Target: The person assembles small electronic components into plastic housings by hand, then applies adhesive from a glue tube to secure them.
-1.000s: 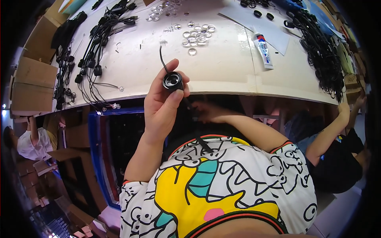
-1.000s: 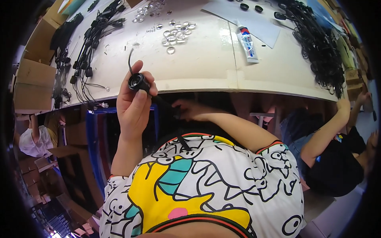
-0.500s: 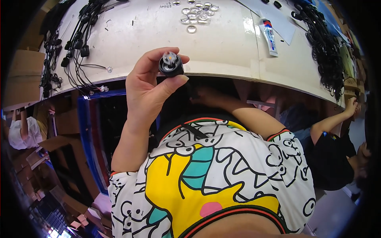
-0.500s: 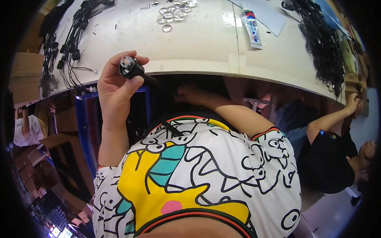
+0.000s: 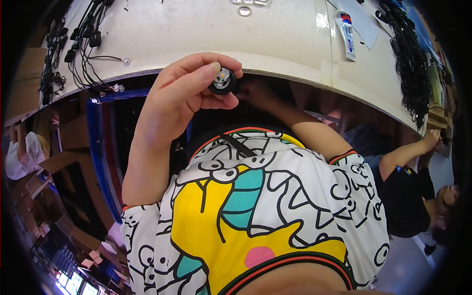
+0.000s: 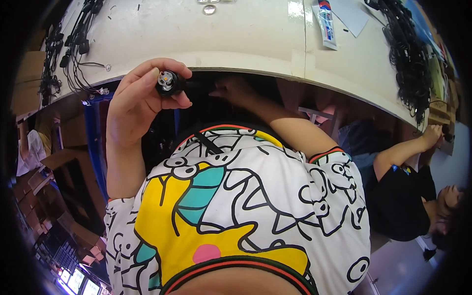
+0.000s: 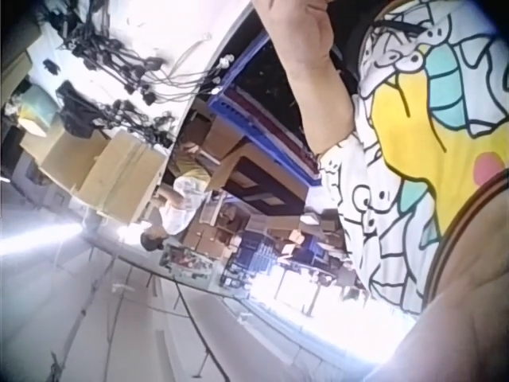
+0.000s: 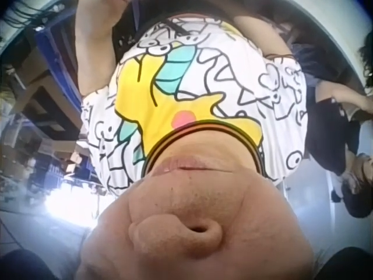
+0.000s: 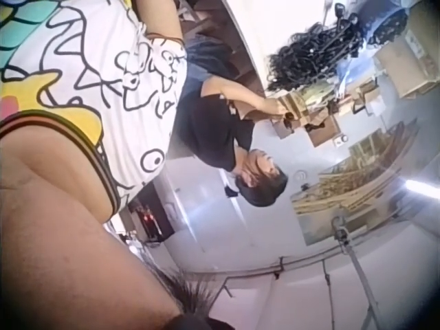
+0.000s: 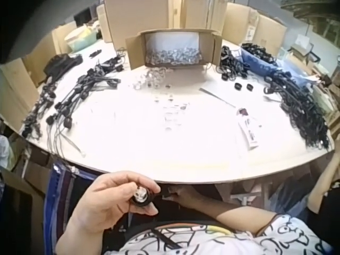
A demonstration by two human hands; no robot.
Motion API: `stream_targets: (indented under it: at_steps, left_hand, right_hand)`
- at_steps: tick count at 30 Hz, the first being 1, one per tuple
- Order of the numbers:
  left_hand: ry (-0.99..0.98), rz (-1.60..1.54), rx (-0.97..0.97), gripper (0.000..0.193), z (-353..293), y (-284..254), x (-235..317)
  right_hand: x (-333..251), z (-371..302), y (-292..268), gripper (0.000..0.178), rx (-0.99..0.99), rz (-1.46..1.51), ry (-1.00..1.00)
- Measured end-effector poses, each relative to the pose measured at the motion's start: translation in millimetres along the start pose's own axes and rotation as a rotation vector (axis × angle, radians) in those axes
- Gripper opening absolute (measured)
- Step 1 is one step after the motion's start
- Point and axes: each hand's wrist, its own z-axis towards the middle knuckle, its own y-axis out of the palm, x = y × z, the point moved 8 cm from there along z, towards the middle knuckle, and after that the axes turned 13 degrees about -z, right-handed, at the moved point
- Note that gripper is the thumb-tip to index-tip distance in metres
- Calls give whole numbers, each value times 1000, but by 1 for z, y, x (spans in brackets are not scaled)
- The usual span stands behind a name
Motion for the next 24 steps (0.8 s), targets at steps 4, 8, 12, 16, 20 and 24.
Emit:
stream_targets:
  at_steps: [4,8,12,16,20,24]
  left_hand:
    - [-2,-16,1,31,0,-3,-2]
    - [-11,-18,-8,31,1,-2,-4]
    - [-46,52,10,31,1,-2,-9]
    - [-89,173,69,30,4,-4,-17]
    - [-110,164,62,30,6,-2,-19]
    - [-115,48,49,28,8,-2,-19]
  right_hand:
    - [4,2,7,31,-79,34,65]
    - [7,1,12,30,-68,65,61]
    - [6,0,14,31,-97,93,93]
    - [25,-5,32,30,-245,146,290]
    - [38,-4,39,31,-246,84,282]
    - [37,-10,32,29,-318,28,329]
